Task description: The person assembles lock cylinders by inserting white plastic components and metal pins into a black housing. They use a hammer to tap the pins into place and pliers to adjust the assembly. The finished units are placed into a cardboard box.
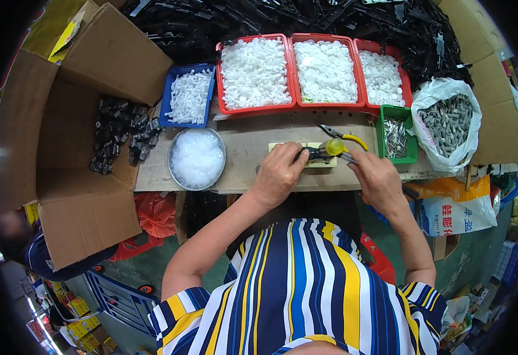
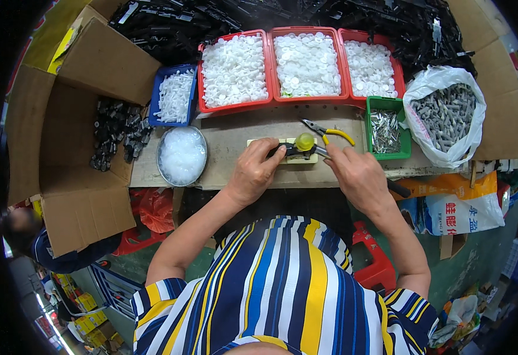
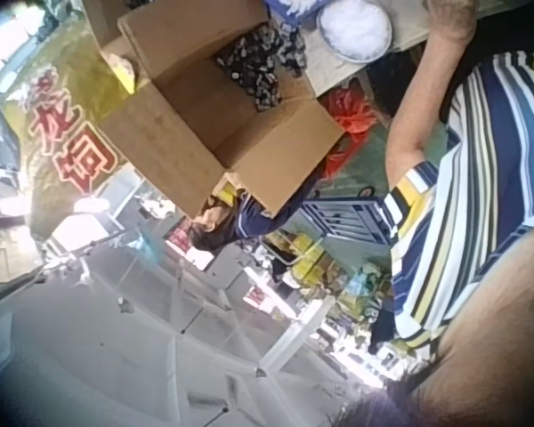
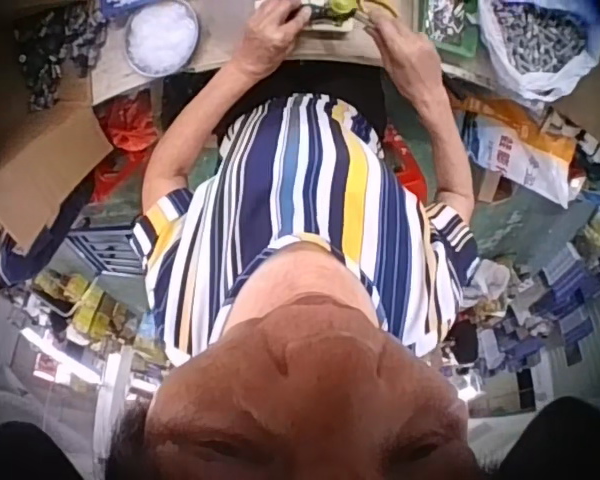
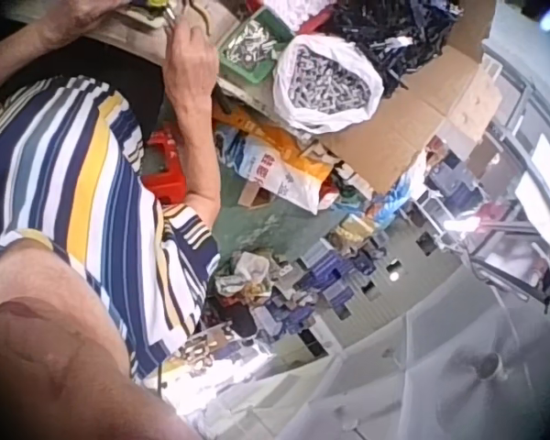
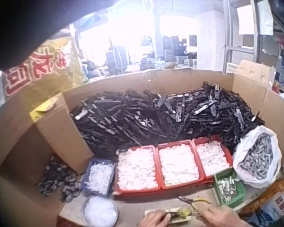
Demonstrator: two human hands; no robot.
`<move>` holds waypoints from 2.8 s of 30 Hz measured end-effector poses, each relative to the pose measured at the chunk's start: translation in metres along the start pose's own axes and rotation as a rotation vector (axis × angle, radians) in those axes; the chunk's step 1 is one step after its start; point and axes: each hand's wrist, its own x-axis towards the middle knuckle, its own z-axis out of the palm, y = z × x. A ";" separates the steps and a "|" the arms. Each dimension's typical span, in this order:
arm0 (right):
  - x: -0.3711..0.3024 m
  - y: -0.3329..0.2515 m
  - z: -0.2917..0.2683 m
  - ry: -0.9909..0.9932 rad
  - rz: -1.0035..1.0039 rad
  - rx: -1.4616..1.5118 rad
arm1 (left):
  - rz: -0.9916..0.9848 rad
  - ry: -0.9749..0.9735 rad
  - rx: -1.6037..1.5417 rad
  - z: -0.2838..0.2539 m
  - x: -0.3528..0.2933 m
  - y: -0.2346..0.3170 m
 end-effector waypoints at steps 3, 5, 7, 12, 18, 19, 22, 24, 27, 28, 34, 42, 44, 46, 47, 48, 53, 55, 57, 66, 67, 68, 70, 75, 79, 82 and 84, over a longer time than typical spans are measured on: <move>0.002 -0.009 -0.013 0.204 -0.023 0.082 | -0.010 0.000 0.001 0.001 -0.004 -0.001; -0.003 -0.007 -0.002 0.293 -0.049 0.072 | -0.009 0.000 -0.005 0.002 -0.003 -0.001; -0.009 0.000 0.012 0.006 0.000 -0.082 | 0.004 -0.003 0.006 0.002 -0.001 0.000; 0.002 -0.012 -0.008 0.248 -0.011 0.069 | -0.001 -0.011 0.015 0.001 -0.005 0.000; -0.009 0.003 0.013 0.012 0.002 -0.043 | 0.025 0.008 0.048 0.002 0.001 -0.001; -0.006 0.000 0.005 0.065 0.002 -0.016 | 0.020 0.005 0.054 0.001 0.000 0.000; -0.006 -0.007 0.001 0.074 0.070 0.011 | 0.019 0.003 0.070 0.000 -0.002 0.002; -0.013 0.004 0.016 -0.127 0.074 -0.103 | 0.021 -0.011 0.084 -0.001 -0.001 0.006; 0.002 0.003 0.004 -0.019 0.034 0.004 | 0.025 0.009 0.140 -0.001 0.000 0.017; 0.007 -0.005 -0.003 0.012 0.019 0.013 | 0.021 0.000 0.117 0.002 -0.005 0.022; 0.034 -0.017 0.019 0.076 -0.138 0.096 | 0.018 0.027 0.114 0.018 -0.020 0.035; 0.049 -0.031 0.019 0.054 -0.199 0.037 | 0.038 0.008 0.089 0.020 -0.022 0.032; 0.053 -0.028 0.022 -0.154 -0.171 -0.061 | 0.016 0.060 0.039 0.021 -0.021 0.031; 0.049 -0.033 0.005 -0.108 -0.223 -0.018 | 0.016 0.052 0.026 0.020 -0.027 0.032; 0.052 -0.037 -0.001 0.016 -0.207 0.084 | 0.054 0.046 0.088 0.017 -0.025 0.031; 0.052 -0.038 0.000 0.142 -0.189 0.189 | 0.018 0.090 0.053 0.018 -0.026 0.032; 0.036 -0.013 0.016 -0.164 -0.152 -0.090 | 0.014 0.044 0.038 0.008 -0.032 0.034; 0.039 -0.016 0.003 0.030 -0.134 0.052 | 0.008 0.061 0.042 0.001 -0.033 0.029; 0.033 -0.018 0.001 0.150 -0.118 0.150 | -0.001 0.073 0.042 -0.006 -0.036 0.028; 0.041 0.045 -0.001 0.076 0.191 0.265 | -0.114 0.056 0.060 -0.002 -0.007 0.022; 0.049 0.064 -0.005 0.163 0.144 0.172 | -0.136 0.028 0.074 -0.002 0.000 0.024; 0.055 0.080 -0.006 0.132 0.235 0.081 | -0.162 0.001 0.097 -0.002 0.005 0.024; 0.059 0.114 -0.001 0.193 0.281 -0.004 | -0.151 -0.076 0.132 0.003 0.009 0.022; 0.061 0.149 0.005 0.202 0.262 -0.246 | -0.121 -0.140 -0.001 0.002 0.015 0.010; 0.065 0.120 -0.003 0.287 0.251 -0.307 | -0.338 -0.029 -0.325 -0.016 0.023 0.019; 0.052 0.077 -0.004 0.153 0.160 -0.078 | -0.510 0.006 -0.531 -0.029 0.026 0.022; 0.032 0.053 0.009 -0.034 0.046 0.071 | -0.531 0.022 -0.664 -0.025 0.022 0.016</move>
